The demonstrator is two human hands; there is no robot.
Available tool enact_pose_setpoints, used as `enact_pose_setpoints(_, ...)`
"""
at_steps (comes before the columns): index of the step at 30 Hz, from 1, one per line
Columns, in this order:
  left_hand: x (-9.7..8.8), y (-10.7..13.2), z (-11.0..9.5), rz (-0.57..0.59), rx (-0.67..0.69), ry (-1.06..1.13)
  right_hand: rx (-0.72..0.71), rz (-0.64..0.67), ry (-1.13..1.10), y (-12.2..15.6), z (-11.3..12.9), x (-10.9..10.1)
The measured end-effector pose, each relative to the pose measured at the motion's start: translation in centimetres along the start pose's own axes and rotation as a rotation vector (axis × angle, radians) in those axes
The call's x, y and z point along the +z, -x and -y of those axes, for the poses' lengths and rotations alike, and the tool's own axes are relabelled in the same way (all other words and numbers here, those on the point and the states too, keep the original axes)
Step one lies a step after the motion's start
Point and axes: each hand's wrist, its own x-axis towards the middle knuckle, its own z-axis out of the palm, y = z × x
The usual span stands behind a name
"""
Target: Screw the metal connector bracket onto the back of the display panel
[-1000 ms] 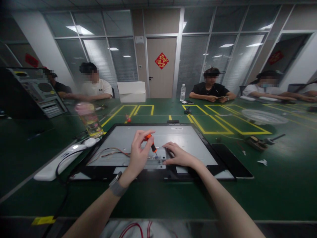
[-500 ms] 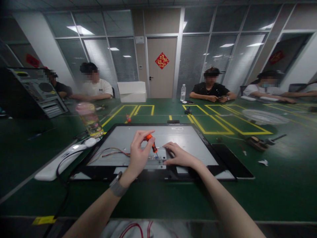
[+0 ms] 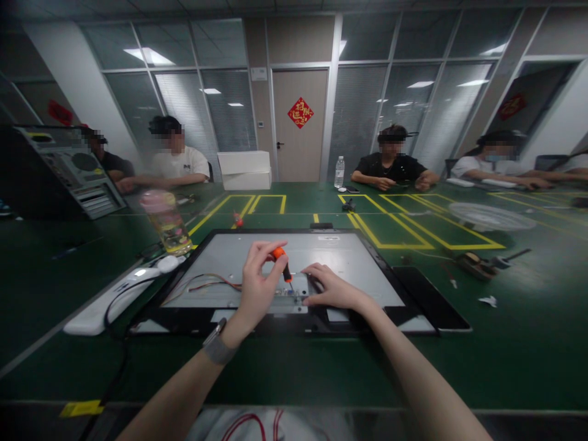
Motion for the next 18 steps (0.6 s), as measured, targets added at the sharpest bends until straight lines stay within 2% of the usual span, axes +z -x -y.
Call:
enact_pose_setpoints(5,0.13,-0.04,0.12,0.0,0.035,-0.034,-0.011,-0.004,-0.001,-0.02,-0.31,0.15)
enact_pose_setpoints(18,-0.16,-0.01,0.01,0.048,-0.004,0.01,0.001,-0.013,-0.001,-0.03,-0.32,0.19)
